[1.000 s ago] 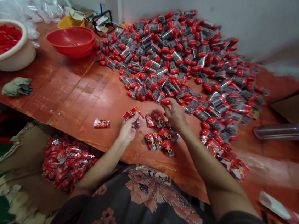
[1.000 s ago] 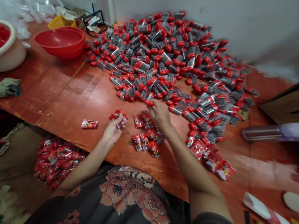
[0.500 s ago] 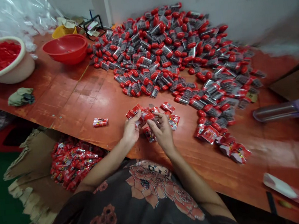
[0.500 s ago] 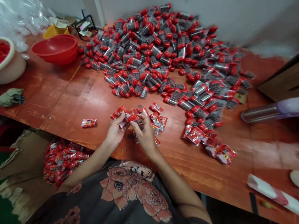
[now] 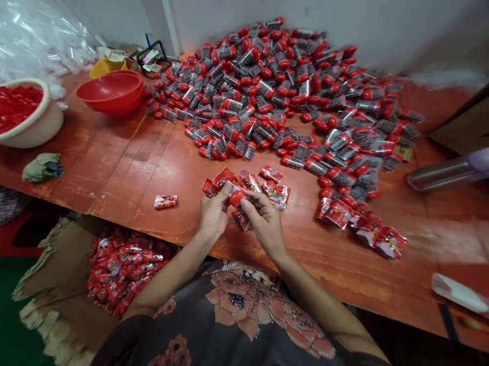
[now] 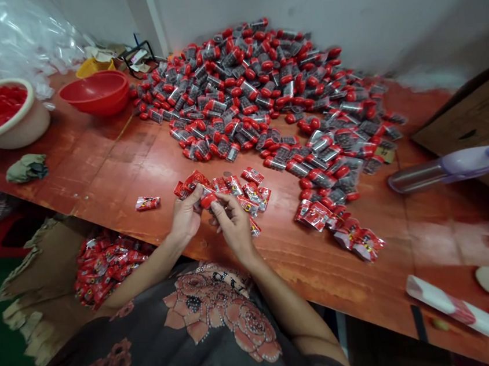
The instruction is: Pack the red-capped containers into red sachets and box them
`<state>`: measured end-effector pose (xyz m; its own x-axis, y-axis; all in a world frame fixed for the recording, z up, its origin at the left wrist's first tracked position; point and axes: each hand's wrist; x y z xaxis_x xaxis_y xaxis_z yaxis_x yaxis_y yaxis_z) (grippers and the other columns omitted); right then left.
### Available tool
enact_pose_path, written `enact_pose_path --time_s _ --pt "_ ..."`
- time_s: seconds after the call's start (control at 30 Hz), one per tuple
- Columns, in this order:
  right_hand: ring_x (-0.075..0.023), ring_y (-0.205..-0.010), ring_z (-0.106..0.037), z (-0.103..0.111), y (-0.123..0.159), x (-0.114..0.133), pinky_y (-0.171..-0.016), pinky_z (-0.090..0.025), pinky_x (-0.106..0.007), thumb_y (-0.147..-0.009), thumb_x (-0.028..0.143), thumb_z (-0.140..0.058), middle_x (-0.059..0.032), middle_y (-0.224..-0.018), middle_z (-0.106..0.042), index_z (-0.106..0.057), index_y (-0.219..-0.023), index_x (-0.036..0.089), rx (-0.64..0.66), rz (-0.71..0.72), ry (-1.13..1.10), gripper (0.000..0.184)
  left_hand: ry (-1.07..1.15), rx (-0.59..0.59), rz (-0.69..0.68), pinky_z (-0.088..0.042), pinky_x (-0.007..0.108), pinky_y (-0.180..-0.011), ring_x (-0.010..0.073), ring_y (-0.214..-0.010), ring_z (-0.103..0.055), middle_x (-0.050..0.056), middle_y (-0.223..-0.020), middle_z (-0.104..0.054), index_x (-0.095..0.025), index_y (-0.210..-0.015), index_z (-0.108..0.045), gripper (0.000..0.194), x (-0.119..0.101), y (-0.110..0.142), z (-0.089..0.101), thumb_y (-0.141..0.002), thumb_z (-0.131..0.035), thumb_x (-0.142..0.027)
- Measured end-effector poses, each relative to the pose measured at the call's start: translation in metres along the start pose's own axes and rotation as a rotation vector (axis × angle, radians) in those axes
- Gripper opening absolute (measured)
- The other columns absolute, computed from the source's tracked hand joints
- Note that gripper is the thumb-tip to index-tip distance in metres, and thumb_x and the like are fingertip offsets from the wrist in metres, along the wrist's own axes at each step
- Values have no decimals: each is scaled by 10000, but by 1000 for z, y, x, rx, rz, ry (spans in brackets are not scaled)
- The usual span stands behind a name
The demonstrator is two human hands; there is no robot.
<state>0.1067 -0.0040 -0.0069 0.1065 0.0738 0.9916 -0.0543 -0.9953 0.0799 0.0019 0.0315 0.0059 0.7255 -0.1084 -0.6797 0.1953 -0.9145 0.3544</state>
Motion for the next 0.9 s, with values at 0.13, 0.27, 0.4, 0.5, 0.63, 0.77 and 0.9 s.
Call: enact_pose_path --time_s 0.13,0.27,0.4,0.5,0.63,0.77,0.9 --pt "-135 -587 -601 0 3 2 -461 -489 -260 -855 407 -632 1 -776 -664 -636 -1105 268 2 -2 10 287 -31 28 9 -485 207 -659 81 -611 -615 -38 -696 -686 -170 -740 -680 266 -2 3 0 -577 -872 -253" --pt "-121 -565 -597 2 2 6 -453 -507 -258 -856 397 -625 -5 -817 -658 -621 -1106 264 -36 5 28 283 -47 37 -4 -516 246 -733 112 -688 -657 -21 -761 -717 -174 -761 -695 275 -1 5 3 -568 -876 -252" --pt "-146 -725 -645 3 0 7 -602 -594 -306 -859 374 -619 -16 -916 -662 -601 -1092 271 -91 59 41 256 -90 73 -4 -533 295 -788 150 -764 -688 3 -824 -739 -178 -807 -718 276 -2 8 7 -592 -866 -269" --pt "-162 -786 -649 5 -1 6 -654 -609 -341 -844 364 -639 -17 -942 -664 -627 -1069 275 -86 64 60 243 -104 83 0 -537 304 -791 160 -768 -694 8 -821 -741 -176 -797 -722 265 -4 10 7 -599 -864 -283" --pt "-170 -829 -643 6 -1 8 -672 -610 -354 -819 344 -678 -26 -993 -665 -678 -1048 277 -82 91 78 239 -85 78 17 -537 281 -751 145 -720 -686 2 -781 -735 -171 -753 -713 273 -5 9 6 -559 -885 -256" --pt "-168 -771 -654 6 1 10 -626 -597 -334 -813 352 -688 -23 -931 -685 -692 -1036 278 -58 41 42 235 -68 68 -1 -522 229 -714 103 -675 -657 -20 -748 -719 -172 -734 -705 239 -4 7 5 -575 -874 -231" --pt "-170 -762 -662 7 1 10 -623 -593 -333 -819 349 -680 -17 -919 -695 -690 -1017 280 -30 30 32 210 -78 89 -14 -524 219 -712 98 -679 -652 -25 -758 -720 -182 -732 -706 229 -4 9 4 -578 -871 -220"
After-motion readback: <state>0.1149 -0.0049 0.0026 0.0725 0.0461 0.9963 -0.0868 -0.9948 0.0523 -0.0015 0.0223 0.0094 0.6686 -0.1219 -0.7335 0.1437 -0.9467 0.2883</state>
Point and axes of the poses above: each hand's wrist, its own y-axis away from the middle knuckle, its own z-axis out of the back of the hand, x = y × z
